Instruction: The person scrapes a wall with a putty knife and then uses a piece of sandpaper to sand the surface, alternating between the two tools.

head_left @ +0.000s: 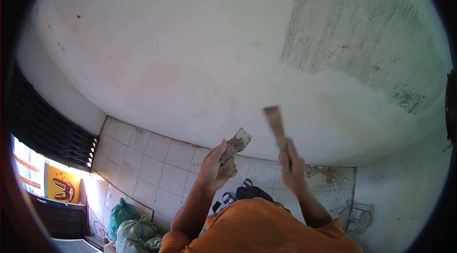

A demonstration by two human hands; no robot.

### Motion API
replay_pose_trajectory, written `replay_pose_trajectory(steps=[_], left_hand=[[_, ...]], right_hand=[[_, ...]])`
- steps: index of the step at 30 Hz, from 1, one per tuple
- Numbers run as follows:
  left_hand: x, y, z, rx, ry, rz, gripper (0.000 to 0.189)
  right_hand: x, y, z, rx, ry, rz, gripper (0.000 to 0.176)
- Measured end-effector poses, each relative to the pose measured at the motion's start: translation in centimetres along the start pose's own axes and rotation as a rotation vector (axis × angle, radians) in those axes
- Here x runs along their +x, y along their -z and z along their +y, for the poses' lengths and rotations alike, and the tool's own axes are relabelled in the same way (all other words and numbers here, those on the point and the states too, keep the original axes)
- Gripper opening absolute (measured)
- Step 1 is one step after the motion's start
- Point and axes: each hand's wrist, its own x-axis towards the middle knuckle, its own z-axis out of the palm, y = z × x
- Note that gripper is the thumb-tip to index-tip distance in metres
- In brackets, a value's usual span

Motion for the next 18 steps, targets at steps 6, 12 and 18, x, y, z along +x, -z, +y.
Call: replay_pose_trajectory(steps=[6,12,18], left_hand=[[3.5,-0.2,-0.5,0.072,0.167,-0.126,0.037],[7.4,-1.1,-2.0,0.078,0.371,-0.051,0.038],[10.1,-1.1,-1.6,0.214,0.404,-0.125,0.038]], right_hand=[[0.9,1.2,5.3,-0.012,-0.217,0.073,0.032],[-4.4,3.2,11.7,-0.208,0.036,-0.074,0.036],[-4.0,5.7,3.5,-0.048,-0.089,-0.083,0.038]])
